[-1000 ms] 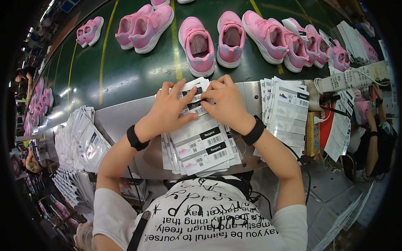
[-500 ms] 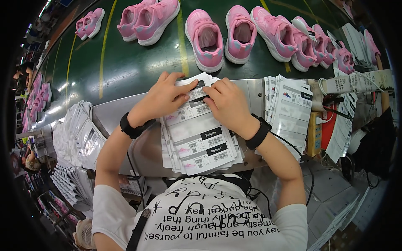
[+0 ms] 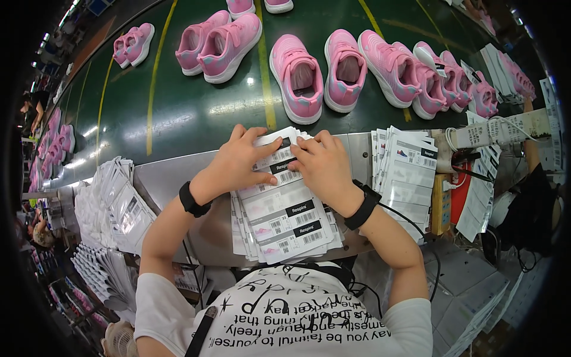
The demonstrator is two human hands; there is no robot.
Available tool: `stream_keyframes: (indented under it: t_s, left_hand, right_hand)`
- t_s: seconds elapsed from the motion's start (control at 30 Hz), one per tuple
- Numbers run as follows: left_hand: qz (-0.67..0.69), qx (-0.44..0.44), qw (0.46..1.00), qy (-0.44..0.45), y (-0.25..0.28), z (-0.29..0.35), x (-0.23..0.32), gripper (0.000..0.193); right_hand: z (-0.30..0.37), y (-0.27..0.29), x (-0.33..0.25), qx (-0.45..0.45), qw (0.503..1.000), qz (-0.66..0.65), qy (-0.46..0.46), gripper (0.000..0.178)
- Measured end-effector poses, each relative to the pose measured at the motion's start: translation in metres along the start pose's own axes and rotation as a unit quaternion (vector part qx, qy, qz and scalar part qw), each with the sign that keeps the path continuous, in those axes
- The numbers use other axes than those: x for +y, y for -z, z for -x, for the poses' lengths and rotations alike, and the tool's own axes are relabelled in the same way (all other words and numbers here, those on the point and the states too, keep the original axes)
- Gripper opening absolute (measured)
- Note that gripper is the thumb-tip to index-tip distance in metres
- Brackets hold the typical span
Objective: Inspecting pink sneakers for quality and matching them with identifying labels in a shoe manufacturing facility.
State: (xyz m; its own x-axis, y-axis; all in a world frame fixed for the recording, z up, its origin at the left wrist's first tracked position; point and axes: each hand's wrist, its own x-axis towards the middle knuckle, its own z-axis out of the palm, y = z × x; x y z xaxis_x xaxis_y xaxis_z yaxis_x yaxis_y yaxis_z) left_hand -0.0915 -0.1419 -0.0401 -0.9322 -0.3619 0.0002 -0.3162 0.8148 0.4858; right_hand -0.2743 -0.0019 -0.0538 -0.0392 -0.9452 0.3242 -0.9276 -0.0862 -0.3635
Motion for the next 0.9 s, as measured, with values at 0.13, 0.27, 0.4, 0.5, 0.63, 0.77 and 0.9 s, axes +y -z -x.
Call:
stream_keyframes:
  t_s: [0.13,0.27,0.4,0.5,0.63,0.77,0.9]
  left_hand:
    - [-0.016,0.031,0.999,-0.018,-0.006,0.005,0.000,0.073]
    - [-0.010,0.039,0.999,-0.028,-0.007,0.003,-0.001,0.060]
    - [0.013,-0.016,1.000,-0.013,-0.007,-0.003,-0.009,0.047]
    - [0.020,-0.040,0.999,-0.014,-0.008,-0.011,-0.008,0.047]
    - [-0.036,-0.084,0.996,-0.003,0.024,-0.027,-0.001,0.058]
    - [-0.184,0.186,0.962,0.073,0.074,-0.075,-0.044,0.070]
    - [-0.265,0.081,0.924,0.263,0.100,-0.102,-0.137,0.067]
  right_hand:
    - [0.005,-0.005,-0.005,0.035,0.997,0.047,0.056,0.029]
    - [0.020,0.005,-0.025,0.034,0.993,0.087,0.075,0.027]
    - [0.031,0.022,-0.065,0.000,0.993,0.033,0.110,0.023]
    - [0.034,0.033,-0.090,0.073,0.970,-0.011,0.231,0.028]
    - [0.008,0.076,-0.073,0.217,0.931,-0.071,0.285,0.030]
    - [-0.052,0.083,0.018,0.374,0.899,-0.230,-0.013,0.030]
    - [-0.098,0.056,0.135,0.340,0.857,-0.328,-0.206,0.043]
